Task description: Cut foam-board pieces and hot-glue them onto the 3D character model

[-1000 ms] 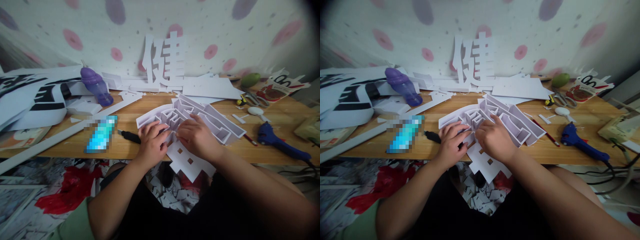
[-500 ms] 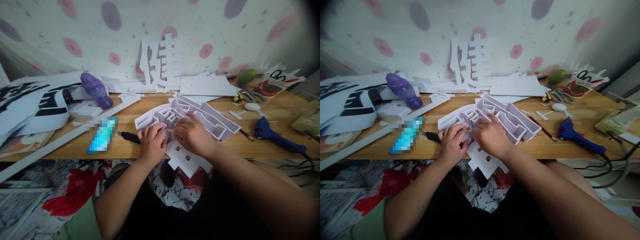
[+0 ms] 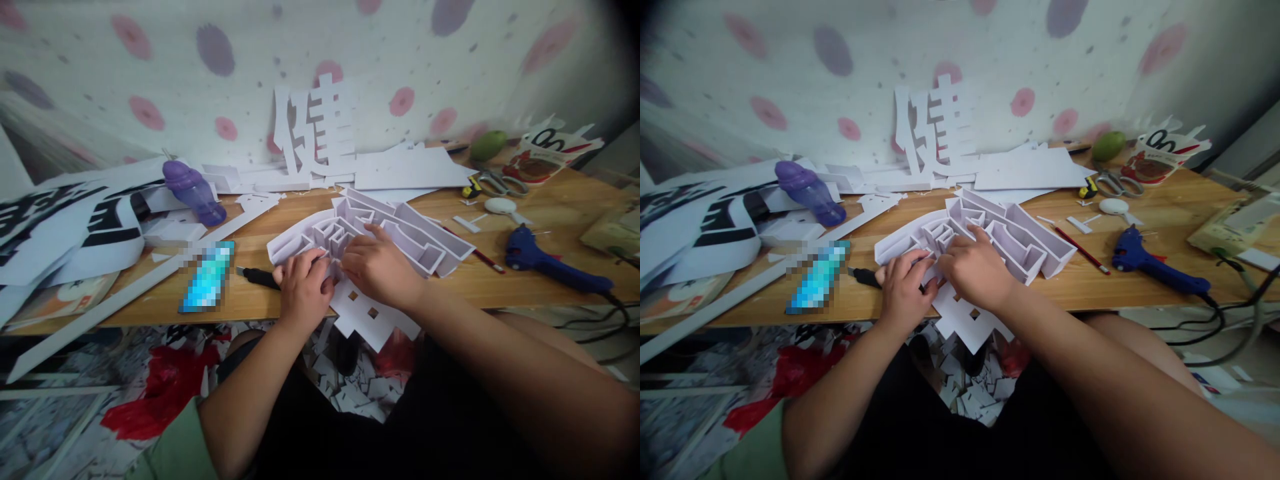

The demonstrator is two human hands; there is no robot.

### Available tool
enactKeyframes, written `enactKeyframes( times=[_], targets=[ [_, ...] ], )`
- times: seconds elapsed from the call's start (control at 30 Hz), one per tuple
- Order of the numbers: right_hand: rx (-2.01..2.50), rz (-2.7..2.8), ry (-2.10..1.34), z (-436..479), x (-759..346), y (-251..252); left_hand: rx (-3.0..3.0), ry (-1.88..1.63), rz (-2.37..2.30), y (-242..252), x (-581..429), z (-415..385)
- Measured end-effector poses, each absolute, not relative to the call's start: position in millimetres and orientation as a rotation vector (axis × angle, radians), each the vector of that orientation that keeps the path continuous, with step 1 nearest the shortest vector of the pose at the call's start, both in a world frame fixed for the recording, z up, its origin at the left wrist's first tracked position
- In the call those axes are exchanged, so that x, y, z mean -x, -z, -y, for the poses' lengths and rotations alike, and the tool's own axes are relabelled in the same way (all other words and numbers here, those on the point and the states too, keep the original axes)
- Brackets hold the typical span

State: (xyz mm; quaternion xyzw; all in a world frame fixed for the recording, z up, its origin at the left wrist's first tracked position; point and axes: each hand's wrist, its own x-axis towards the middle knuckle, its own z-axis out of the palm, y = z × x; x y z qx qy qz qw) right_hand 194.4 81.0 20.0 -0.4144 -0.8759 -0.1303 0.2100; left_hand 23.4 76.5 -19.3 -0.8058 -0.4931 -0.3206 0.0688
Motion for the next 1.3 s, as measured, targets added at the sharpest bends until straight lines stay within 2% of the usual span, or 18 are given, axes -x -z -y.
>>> enactKeyframes(
  times=[1.3],
  targets=[
    [1.139,2.524,0.401,-75.2,-195.5,-23.8,2.472,0.976,1.499,19.8,-20.3,-77.9]
  ],
)
